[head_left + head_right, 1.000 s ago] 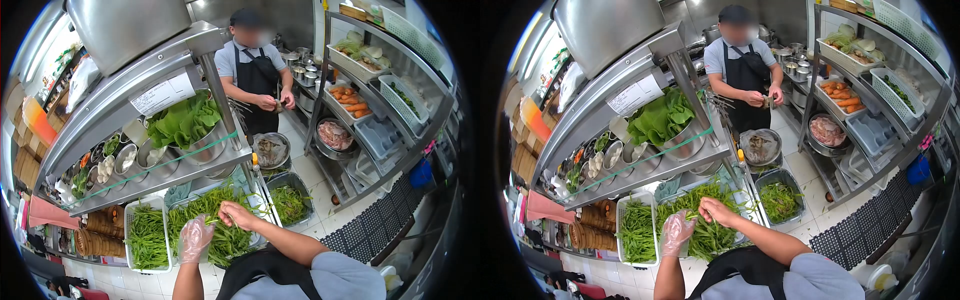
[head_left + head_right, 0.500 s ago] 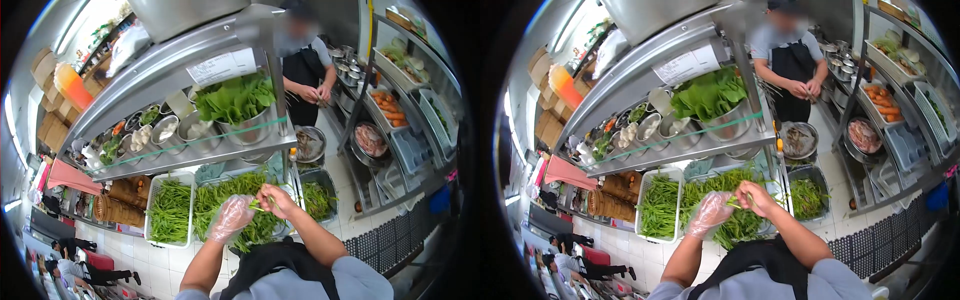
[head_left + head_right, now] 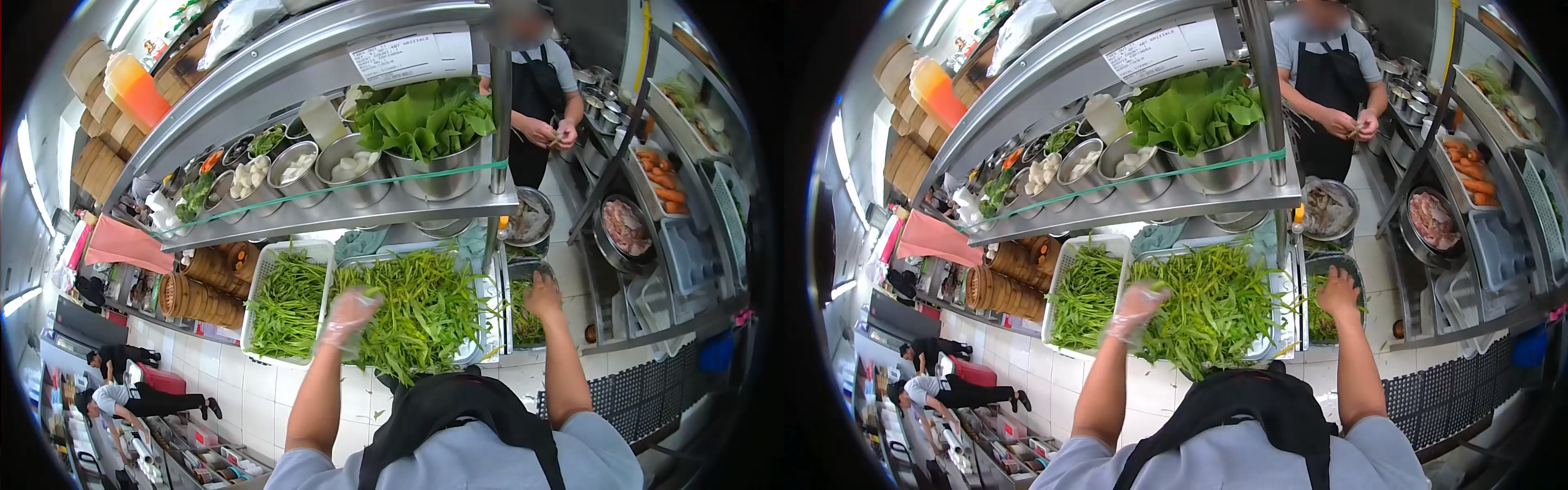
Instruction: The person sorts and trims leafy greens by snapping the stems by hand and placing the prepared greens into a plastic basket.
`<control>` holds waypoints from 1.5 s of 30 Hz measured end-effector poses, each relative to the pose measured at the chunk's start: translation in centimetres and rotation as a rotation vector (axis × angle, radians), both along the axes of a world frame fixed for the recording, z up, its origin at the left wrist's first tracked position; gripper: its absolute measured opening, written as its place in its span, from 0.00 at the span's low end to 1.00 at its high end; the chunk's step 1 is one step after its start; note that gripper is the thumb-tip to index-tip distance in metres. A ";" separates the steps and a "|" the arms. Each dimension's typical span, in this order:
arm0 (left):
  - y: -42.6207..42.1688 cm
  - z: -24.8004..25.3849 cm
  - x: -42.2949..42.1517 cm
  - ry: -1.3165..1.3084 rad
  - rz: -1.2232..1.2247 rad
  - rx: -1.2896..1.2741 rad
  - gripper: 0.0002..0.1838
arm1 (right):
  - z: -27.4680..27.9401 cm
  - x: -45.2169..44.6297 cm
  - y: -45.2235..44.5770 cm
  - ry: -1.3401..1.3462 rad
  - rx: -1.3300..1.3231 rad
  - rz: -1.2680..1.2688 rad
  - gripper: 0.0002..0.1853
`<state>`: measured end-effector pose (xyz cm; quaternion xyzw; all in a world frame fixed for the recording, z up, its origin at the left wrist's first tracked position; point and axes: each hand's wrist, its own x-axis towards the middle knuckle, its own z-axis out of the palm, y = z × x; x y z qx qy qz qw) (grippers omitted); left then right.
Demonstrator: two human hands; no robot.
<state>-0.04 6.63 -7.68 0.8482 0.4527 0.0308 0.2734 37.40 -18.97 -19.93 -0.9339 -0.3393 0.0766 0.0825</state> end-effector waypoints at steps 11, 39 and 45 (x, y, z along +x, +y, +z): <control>-4.8 5.6 4.1 -0.079 0.110 -0.218 0.29 | 9.5 -11.8 11.4 0.915 0.797 0.523 0.17; -7.5 8.4 5.2 -0.229 -0.011 -0.180 0.19 | 11.7 -14.1 11.2 1.206 0.803 0.656 0.13; -7.8 8.7 5.4 -0.223 -0.009 -0.263 0.16 | 10.4 -13.4 10.9 1.171 0.760 0.718 0.10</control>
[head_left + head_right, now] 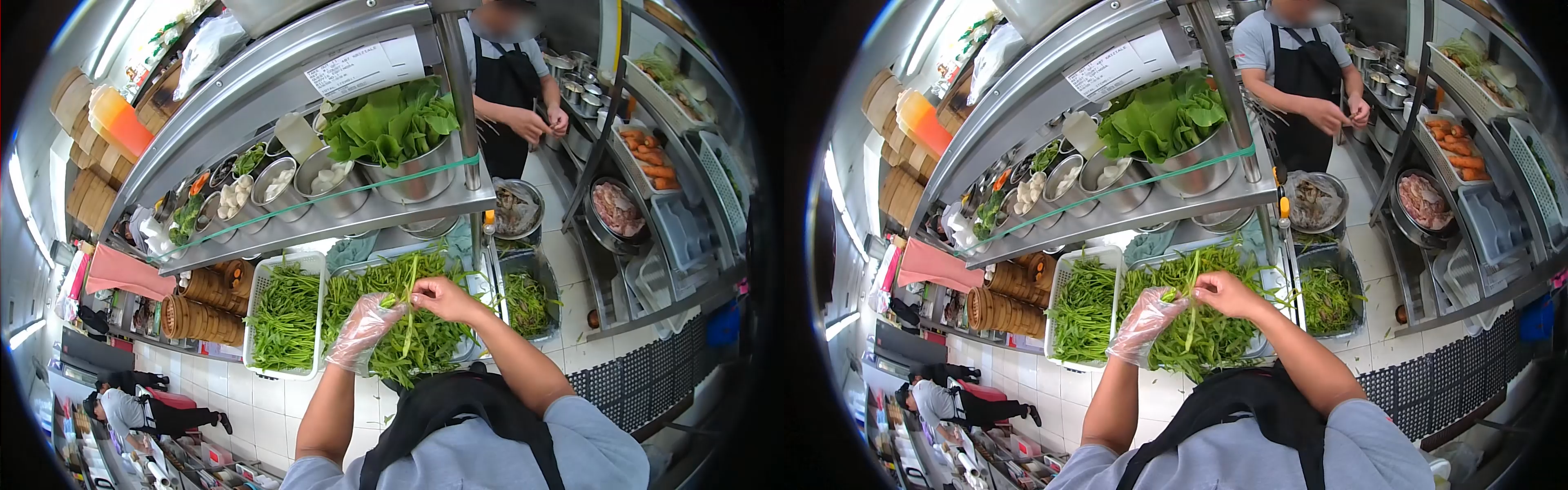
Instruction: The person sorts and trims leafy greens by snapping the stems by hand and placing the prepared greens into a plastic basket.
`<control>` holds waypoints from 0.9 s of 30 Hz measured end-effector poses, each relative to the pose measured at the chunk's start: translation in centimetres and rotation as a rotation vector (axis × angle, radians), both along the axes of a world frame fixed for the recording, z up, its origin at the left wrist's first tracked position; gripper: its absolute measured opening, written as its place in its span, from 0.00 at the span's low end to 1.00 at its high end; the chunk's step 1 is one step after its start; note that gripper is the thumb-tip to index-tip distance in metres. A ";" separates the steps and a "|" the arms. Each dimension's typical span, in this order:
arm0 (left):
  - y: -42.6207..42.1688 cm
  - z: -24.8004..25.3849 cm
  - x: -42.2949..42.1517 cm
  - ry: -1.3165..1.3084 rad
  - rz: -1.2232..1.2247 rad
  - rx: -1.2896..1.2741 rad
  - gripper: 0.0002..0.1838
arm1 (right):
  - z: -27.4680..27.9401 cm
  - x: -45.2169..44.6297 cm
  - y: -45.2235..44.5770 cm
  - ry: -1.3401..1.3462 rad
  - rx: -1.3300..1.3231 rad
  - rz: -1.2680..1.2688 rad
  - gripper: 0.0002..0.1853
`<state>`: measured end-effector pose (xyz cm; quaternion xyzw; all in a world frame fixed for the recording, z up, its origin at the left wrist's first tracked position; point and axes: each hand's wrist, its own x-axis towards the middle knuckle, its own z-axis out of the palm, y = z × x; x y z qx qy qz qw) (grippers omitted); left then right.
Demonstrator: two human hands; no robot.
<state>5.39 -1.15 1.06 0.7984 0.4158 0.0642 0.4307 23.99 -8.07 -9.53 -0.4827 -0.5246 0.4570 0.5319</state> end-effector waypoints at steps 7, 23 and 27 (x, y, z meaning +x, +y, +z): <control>0.3 -1.9 -0.6 -0.050 -0.037 0.034 0.16 | -0.2 -0.8 -0.3 -0.162 -0.106 -0.077 0.10; 1.8 -2.9 -3.5 -0.266 0.076 -0.601 0.18 | 2.1 0.5 -0.8 0.648 -0.032 0.221 0.28; 3.9 -5.2 -4.4 -0.237 -0.022 -0.657 0.18 | -0.2 0.6 -0.1 0.633 -0.070 0.201 0.24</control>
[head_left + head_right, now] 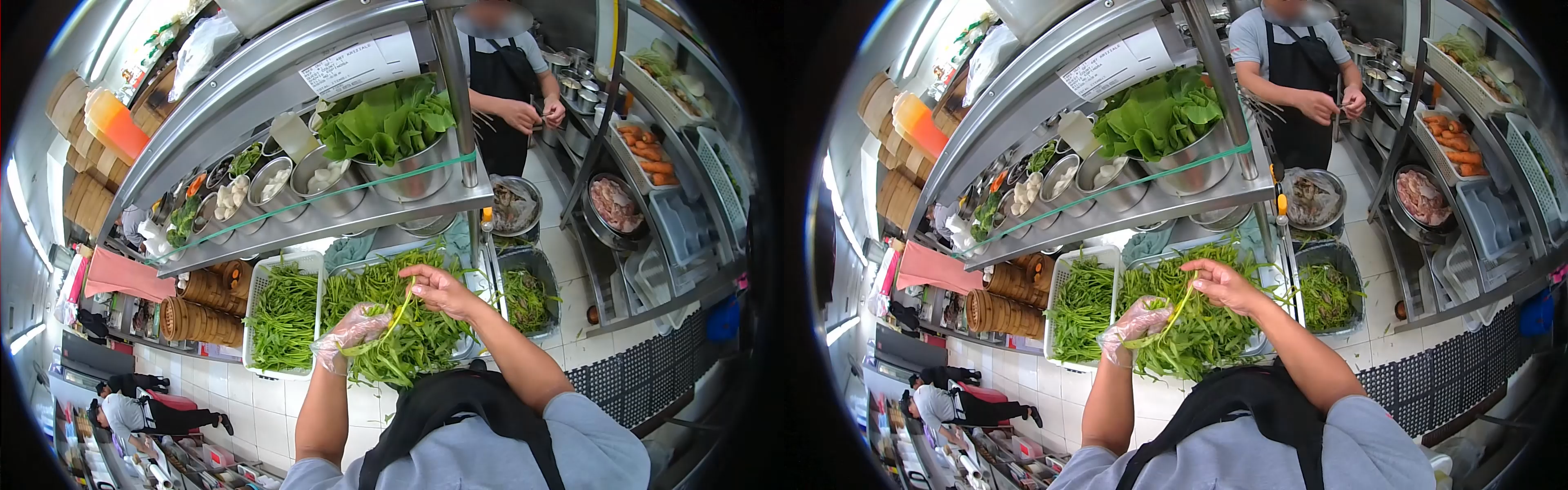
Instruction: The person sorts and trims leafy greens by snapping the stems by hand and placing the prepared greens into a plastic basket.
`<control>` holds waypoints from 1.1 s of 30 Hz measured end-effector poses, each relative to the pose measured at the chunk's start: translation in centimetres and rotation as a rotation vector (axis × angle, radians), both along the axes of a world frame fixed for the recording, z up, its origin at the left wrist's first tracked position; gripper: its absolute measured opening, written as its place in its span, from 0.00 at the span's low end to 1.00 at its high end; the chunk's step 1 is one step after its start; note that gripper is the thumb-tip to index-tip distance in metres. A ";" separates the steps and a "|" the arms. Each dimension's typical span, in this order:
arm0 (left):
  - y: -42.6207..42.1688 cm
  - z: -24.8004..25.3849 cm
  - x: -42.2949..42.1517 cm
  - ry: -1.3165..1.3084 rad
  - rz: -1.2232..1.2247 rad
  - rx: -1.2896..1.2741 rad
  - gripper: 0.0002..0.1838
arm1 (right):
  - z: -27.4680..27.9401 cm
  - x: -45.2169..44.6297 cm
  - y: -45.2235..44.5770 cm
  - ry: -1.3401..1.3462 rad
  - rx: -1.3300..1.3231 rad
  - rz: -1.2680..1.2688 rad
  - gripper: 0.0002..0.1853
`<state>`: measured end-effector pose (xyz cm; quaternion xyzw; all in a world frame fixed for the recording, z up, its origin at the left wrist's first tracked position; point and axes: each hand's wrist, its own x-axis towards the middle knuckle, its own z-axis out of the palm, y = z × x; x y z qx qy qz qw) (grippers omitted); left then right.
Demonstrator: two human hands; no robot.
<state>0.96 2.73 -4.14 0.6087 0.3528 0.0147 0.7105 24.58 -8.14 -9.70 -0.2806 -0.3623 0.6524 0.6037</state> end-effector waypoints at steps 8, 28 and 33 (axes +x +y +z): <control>-2.6 7.5 3.2 0.255 0.237 0.707 0.21 | -0.8 -0.2 0.3 -0.367 -0.052 -0.285 0.15; -1.6 1.8 6.3 -0.082 -0.089 0.759 0.11 | 0.7 0.1 -1.4 -0.430 -0.071 -0.225 0.12; -1.2 0.4 6.8 -0.122 0.008 0.725 0.09 | 2.1 -0.7 -1.8 -0.522 0.002 -0.397 0.10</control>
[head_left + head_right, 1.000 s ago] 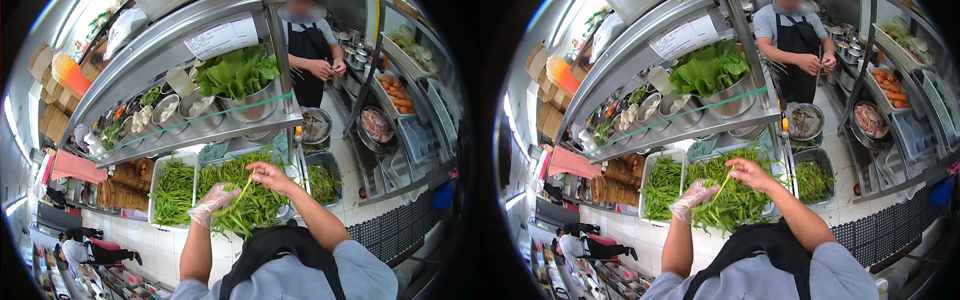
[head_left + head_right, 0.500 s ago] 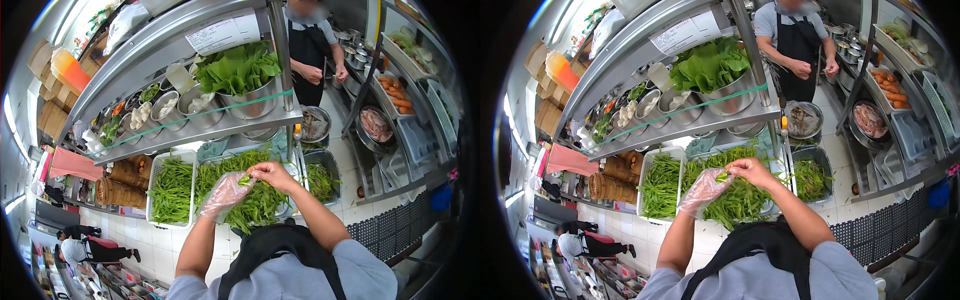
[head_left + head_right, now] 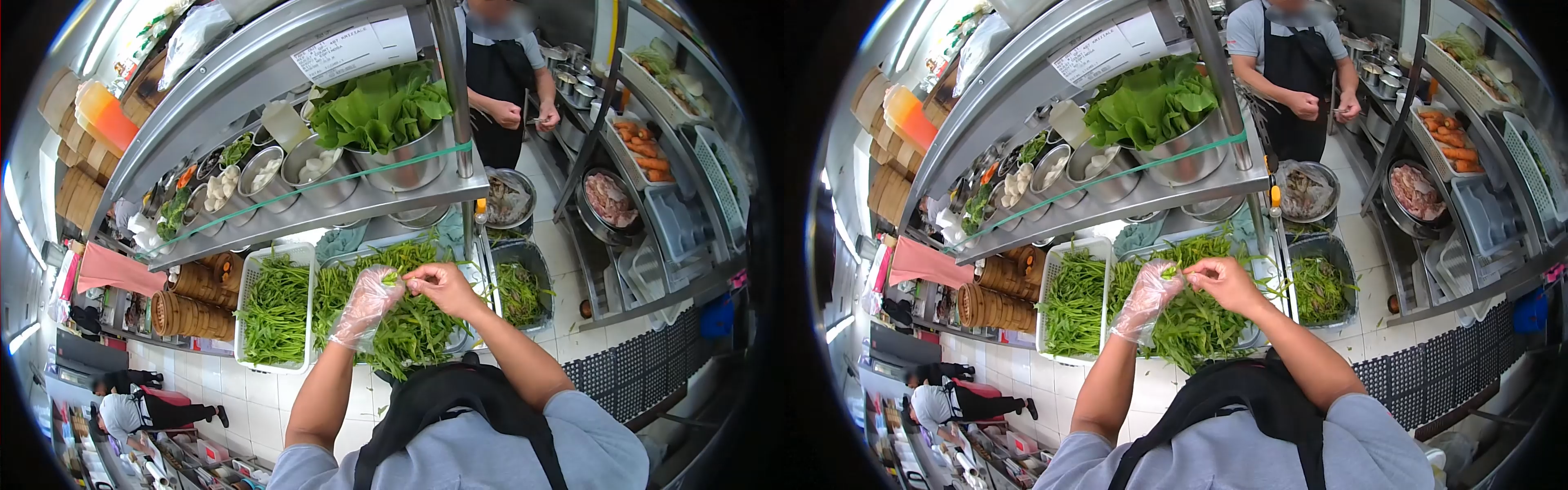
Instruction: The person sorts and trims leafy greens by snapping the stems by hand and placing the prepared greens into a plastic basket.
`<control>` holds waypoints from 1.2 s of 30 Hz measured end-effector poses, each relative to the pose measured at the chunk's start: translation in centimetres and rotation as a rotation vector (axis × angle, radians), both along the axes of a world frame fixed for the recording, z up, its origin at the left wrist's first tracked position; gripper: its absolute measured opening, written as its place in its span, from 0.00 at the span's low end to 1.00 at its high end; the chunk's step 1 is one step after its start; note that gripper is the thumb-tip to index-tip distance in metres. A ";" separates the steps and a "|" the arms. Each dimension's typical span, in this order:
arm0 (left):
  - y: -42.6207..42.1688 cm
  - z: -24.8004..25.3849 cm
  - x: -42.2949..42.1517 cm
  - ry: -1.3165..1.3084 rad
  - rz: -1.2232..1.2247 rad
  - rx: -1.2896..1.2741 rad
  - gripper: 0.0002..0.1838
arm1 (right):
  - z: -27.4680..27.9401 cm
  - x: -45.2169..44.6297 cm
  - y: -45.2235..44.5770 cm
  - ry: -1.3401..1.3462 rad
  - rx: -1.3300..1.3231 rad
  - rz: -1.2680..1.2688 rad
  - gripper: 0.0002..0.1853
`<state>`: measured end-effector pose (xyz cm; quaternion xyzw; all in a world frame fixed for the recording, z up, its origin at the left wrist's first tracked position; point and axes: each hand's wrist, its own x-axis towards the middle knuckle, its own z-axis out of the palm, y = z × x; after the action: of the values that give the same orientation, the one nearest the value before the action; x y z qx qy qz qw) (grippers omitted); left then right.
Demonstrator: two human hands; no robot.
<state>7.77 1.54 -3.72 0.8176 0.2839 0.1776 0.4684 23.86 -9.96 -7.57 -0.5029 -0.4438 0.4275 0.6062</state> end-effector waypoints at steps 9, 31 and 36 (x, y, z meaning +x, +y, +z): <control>3.3 1.5 -1.3 -0.444 0.446 -0.415 0.08 | -0.6 6.1 -3.8 -0.242 0.008 -0.495 0.09; 1.2 2.6 -4.7 0.219 0.384 -0.047 0.17 | -9.6 -0.9 1.3 -0.864 -0.213 -0.099 0.10; 0.6 0.6 -5.2 0.065 0.324 -0.112 0.12 | -7.5 -0.2 0.9 -0.349 -0.107 -0.256 0.05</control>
<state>2.57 2.19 -3.15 0.7392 0.4364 0.2082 0.4688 23.69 -9.04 -15.07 -0.6528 -0.4512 0.2766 0.5420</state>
